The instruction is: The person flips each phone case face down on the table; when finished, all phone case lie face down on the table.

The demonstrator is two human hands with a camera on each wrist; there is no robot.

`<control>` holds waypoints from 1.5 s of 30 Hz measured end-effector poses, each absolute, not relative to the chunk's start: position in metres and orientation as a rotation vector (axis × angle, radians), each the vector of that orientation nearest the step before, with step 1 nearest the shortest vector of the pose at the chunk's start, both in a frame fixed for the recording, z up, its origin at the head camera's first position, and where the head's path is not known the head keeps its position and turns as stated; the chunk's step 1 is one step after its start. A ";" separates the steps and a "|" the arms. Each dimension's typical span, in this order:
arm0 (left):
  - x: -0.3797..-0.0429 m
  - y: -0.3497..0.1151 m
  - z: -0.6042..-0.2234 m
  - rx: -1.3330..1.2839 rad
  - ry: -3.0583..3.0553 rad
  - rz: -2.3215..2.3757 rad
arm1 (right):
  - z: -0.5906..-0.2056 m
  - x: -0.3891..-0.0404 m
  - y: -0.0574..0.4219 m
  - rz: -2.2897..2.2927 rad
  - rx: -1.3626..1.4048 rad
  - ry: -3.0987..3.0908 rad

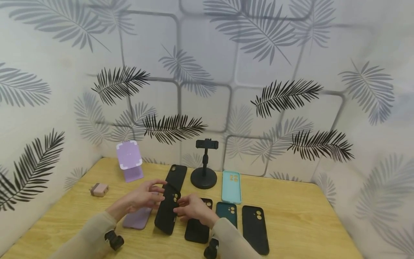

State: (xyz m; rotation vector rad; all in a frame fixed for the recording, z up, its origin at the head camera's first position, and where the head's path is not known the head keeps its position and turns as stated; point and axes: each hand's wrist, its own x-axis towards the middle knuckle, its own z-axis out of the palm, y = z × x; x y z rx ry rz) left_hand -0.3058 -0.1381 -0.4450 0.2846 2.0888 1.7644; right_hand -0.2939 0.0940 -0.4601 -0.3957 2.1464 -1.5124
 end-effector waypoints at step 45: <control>-0.301 -0.129 -0.455 0.345 2.141 1.547 | -0.467 -0.298 0.099 -1.783 -0.344 2.099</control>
